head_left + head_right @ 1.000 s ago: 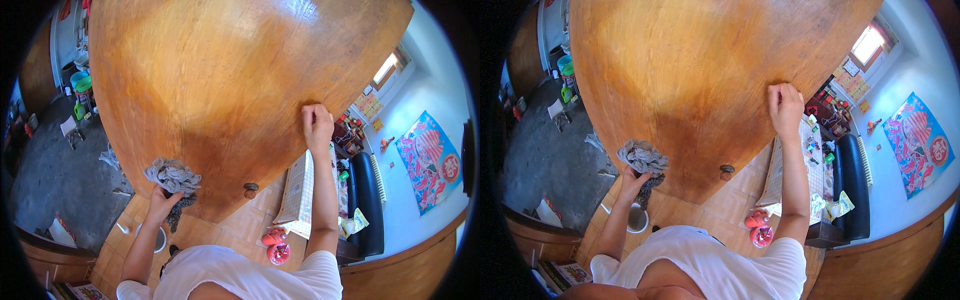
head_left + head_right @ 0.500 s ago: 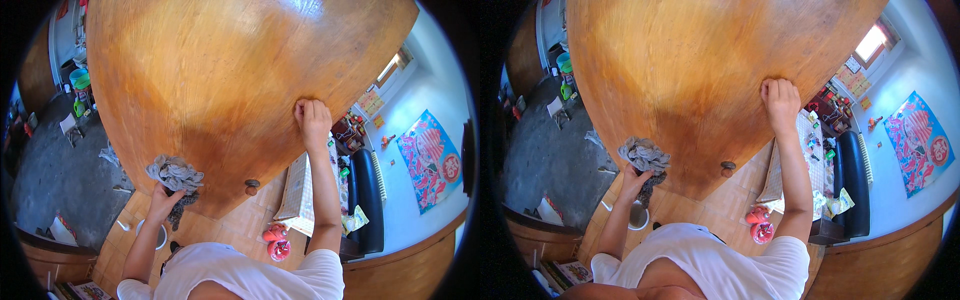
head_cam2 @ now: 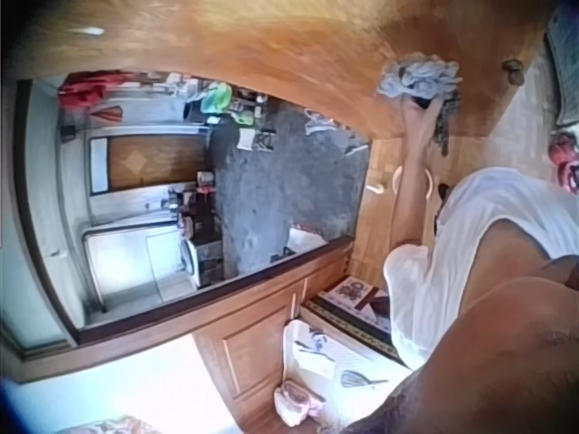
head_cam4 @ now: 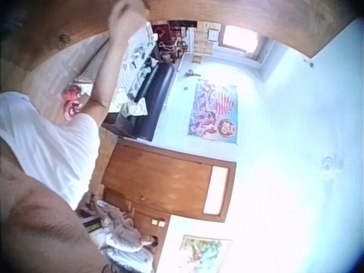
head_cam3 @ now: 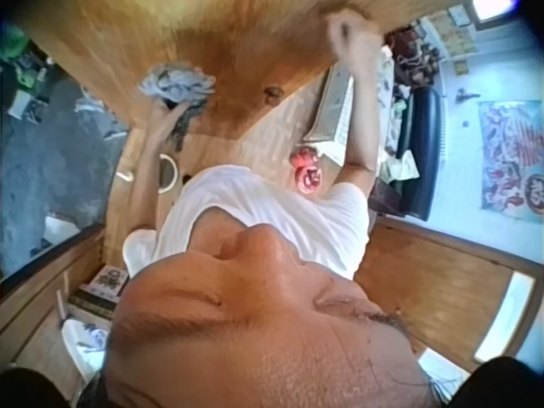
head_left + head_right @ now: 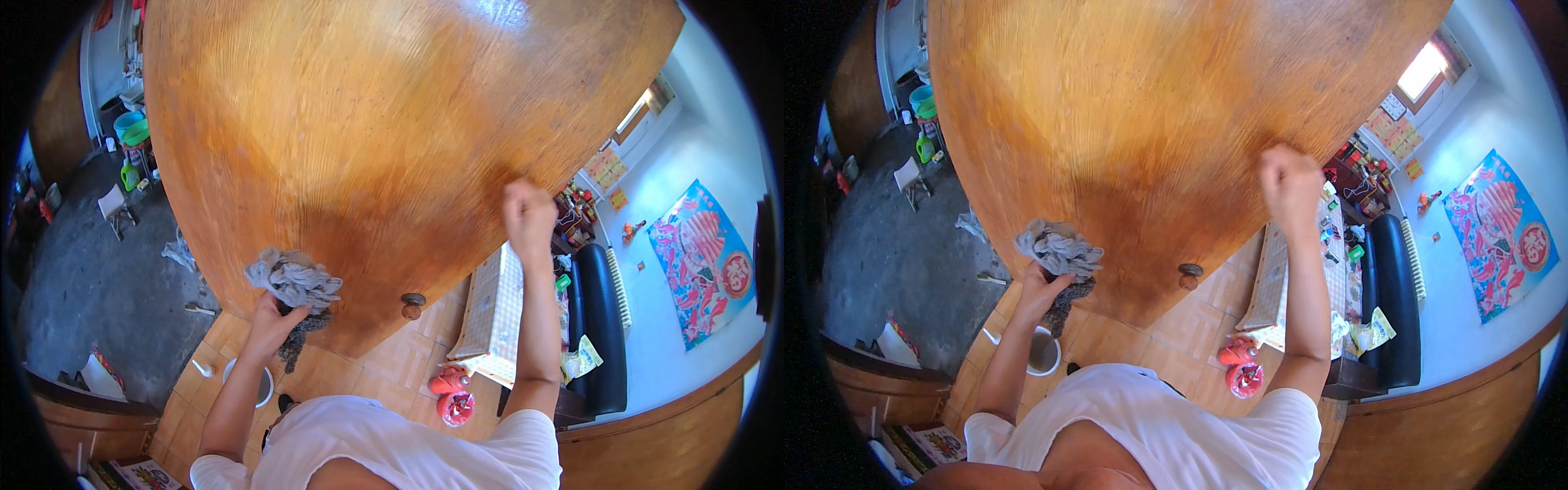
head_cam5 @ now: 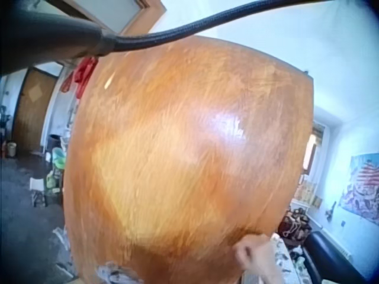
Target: The person scrubs a large wooden table surface with a steel wool pad in the left hand and wipes with a gray cloth in the right hand. They repeatedly scrub and wipe different areas of the tabletop, occasionally switching hands or adjusting grip, while standing in a living room.
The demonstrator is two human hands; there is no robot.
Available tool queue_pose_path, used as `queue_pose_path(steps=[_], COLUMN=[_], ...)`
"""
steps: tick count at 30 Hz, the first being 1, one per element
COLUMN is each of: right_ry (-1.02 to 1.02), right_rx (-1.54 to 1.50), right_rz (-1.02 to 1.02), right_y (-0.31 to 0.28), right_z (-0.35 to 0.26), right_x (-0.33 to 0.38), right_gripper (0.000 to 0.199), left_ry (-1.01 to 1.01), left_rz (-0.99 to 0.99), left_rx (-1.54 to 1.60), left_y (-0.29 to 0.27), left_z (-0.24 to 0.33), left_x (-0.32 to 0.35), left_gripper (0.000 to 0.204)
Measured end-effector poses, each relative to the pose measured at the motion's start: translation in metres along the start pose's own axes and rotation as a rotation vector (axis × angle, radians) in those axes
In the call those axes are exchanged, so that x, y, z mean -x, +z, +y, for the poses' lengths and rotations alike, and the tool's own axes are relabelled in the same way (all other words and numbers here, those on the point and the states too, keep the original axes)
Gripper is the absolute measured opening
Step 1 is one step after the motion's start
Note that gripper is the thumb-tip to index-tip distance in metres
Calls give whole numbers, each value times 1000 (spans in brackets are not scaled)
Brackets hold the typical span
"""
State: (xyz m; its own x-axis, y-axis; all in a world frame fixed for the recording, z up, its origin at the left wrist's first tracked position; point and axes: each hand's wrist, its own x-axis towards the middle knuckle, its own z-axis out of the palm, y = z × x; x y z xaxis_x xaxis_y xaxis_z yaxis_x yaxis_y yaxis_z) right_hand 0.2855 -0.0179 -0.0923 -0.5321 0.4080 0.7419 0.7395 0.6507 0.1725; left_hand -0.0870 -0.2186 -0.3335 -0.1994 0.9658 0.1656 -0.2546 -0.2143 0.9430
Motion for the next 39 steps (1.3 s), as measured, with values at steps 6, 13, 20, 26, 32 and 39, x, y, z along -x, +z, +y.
queue_pose_path(steps=[6, 13, 20, 26, 32, 39], right_ry=[145, 860, 1031, 1088, 1052, 1030], right_rx=[-944, -1316, -1260, -1195, -1403, -1372], right_rz=[-267, 426, 1109, 1194, 977, 909], right_y=[48, 88, 67, 96, 119, 118], right_z=[-101, -112, -41, -4, 8, 10], right_x=[65, 106, 98, 91, 105, 104], right_gripper=[89, 35, 40, 39, 36, 38], left_ry=[111, 286, 1171, 1572, 1621, 1597], left_rz=[-287, -354, 338, 407, 42, 282], left_rx=[-634, -658, -193, -921, -1479, -1374], left_y=[66, 141, 208, 252, 187, 213], left_z=[8, 47, 231, 177, 50, 135], left_x=[-48, -91, -206, -256, -201, -220], left_gripper=[53, 71, 24, 35, 36, 39])
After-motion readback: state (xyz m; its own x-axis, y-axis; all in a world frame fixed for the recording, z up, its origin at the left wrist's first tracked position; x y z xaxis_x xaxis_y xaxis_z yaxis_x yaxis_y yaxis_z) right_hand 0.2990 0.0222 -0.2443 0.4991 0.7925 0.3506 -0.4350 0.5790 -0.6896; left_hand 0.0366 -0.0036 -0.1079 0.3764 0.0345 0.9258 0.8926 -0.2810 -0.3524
